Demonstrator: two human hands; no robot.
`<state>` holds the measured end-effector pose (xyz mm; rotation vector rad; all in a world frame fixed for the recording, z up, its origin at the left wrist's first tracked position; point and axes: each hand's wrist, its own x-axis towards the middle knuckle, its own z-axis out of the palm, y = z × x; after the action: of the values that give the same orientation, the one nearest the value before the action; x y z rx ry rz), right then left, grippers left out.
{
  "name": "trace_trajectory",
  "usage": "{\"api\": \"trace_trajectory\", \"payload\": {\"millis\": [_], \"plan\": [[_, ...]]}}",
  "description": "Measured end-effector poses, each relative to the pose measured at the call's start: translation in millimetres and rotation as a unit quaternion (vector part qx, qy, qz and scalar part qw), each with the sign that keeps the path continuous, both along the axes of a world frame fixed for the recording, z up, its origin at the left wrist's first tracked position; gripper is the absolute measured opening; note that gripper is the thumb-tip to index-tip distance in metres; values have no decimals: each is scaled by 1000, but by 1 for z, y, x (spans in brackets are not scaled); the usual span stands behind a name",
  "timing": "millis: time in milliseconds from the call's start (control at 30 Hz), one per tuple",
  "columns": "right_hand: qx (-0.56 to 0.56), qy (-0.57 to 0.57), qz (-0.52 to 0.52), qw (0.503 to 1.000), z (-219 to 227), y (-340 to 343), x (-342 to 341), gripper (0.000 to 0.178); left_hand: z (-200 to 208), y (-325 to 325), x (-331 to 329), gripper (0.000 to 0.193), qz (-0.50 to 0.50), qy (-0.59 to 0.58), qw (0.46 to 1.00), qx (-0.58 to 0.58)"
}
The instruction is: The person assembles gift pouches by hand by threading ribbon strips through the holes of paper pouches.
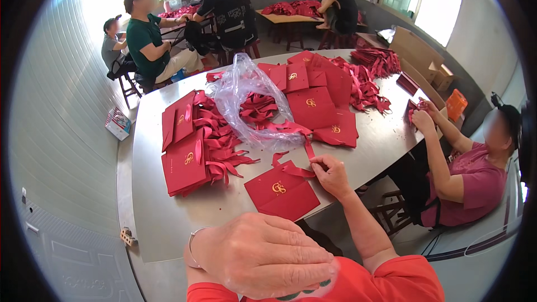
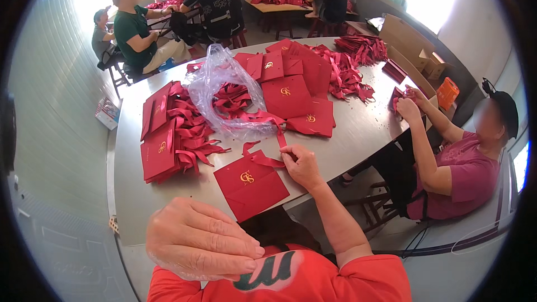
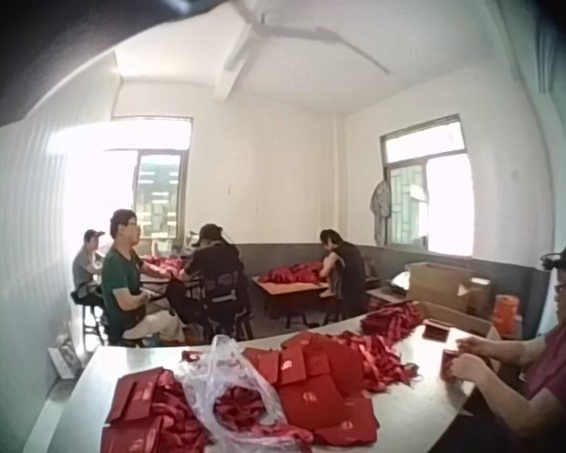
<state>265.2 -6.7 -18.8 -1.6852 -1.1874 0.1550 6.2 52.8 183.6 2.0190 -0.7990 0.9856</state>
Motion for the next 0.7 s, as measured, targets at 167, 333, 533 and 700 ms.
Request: {"api": "trace_trajectory", "payload": {"millis": [167, 333, 533, 700], "plan": [[6, -50, 4, 999, -4, 1, 1, 10, 0, 4, -1, 15, 8, -7, 1000, -18], [1, -42, 3, 999, -1, 1, -1, 10, 0, 5, -1, 14, -2, 0, 1000, -24], [-3, -42, -1, 999, 0, 1, -2, 9, 0, 2, 0, 14, 3, 1, 1000, -23], [0, -45, 0, 999, 2, 0, -5, 10, 0, 3, -1, 15, 16, 3, 1000, -18]]}}
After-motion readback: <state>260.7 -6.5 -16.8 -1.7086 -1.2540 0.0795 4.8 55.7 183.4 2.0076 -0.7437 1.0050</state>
